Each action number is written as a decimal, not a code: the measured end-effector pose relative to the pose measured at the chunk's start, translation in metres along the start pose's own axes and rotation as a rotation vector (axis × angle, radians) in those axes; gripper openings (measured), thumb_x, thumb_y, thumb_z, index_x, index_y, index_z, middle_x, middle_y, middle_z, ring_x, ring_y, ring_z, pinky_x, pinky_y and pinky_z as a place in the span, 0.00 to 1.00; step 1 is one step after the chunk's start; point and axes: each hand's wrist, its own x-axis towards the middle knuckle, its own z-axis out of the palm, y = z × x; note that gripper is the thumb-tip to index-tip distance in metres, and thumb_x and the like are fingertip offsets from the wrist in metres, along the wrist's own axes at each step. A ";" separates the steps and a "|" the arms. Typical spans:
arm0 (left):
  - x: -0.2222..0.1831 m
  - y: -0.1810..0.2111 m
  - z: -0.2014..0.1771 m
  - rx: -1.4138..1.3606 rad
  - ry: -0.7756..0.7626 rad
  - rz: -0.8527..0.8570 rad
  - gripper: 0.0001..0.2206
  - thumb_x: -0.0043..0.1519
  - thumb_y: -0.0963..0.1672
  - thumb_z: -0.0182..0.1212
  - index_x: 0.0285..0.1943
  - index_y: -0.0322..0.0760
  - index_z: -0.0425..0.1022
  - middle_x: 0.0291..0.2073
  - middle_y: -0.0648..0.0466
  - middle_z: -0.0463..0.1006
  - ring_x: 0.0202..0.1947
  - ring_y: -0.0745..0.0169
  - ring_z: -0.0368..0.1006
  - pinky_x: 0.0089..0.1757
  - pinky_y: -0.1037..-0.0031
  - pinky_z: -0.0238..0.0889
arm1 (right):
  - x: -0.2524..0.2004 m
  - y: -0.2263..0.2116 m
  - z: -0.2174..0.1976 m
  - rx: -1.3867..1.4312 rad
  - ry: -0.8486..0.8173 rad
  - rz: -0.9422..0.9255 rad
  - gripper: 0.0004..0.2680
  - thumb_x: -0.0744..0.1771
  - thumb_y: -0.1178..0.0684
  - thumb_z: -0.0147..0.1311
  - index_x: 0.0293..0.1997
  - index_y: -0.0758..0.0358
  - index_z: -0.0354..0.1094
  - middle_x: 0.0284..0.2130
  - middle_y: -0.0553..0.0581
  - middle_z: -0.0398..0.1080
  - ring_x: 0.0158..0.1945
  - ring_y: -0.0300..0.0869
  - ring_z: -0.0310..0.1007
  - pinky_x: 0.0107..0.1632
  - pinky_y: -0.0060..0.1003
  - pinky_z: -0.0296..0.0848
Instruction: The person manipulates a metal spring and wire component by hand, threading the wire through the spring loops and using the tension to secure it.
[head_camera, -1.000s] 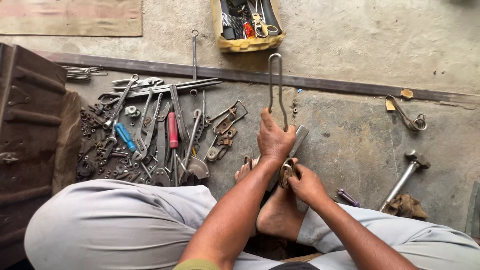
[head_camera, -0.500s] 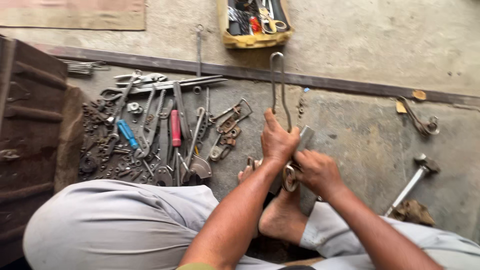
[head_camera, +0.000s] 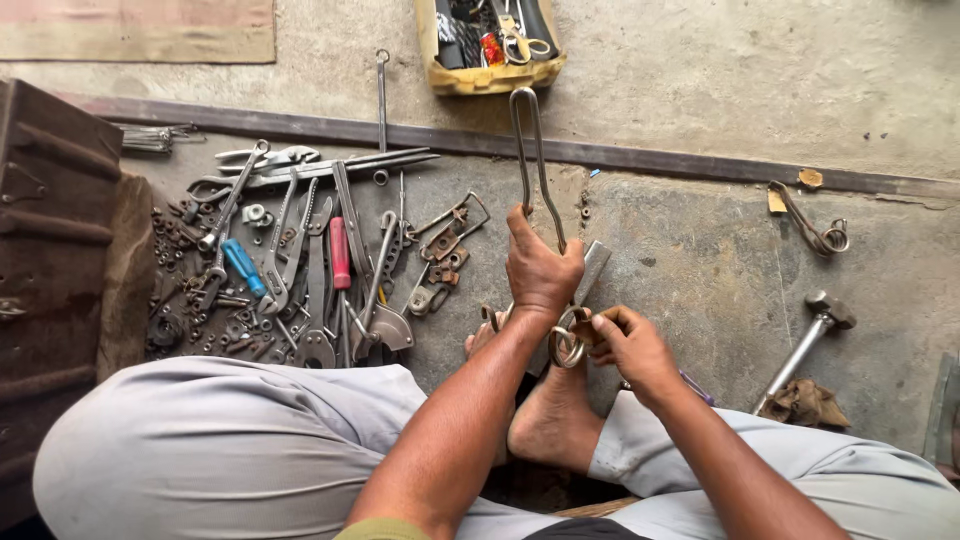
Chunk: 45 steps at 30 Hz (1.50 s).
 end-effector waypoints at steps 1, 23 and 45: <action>0.000 0.000 0.000 0.020 0.043 0.058 0.34 0.54 0.44 0.63 0.67 0.33 0.47 0.44 0.35 0.73 0.39 0.36 0.78 0.44 0.50 0.72 | -0.002 -0.008 -0.001 -0.194 0.057 -0.096 0.09 0.68 0.50 0.56 0.44 0.66 0.74 0.29 0.57 0.79 0.28 0.39 0.78 0.33 0.34 0.76; -0.015 -0.011 0.015 -0.090 0.014 0.174 0.34 0.55 0.42 0.61 0.68 0.34 0.46 0.40 0.44 0.68 0.38 0.48 0.75 0.42 0.57 0.72 | 0.008 -0.020 -0.035 -1.404 -0.243 -1.192 0.17 0.60 0.54 0.54 0.55 0.54 0.69 0.31 0.53 0.69 0.31 0.45 0.70 0.35 0.43 0.71; -0.016 -0.022 0.023 -0.057 0.006 0.214 0.35 0.55 0.42 0.59 0.71 0.34 0.45 0.32 0.49 0.64 0.31 0.55 0.68 0.36 0.57 0.67 | -0.011 0.011 0.003 -0.747 -0.247 -0.509 0.10 0.66 0.52 0.51 0.51 0.51 0.73 0.21 0.55 0.71 0.23 0.47 0.72 0.24 0.41 0.70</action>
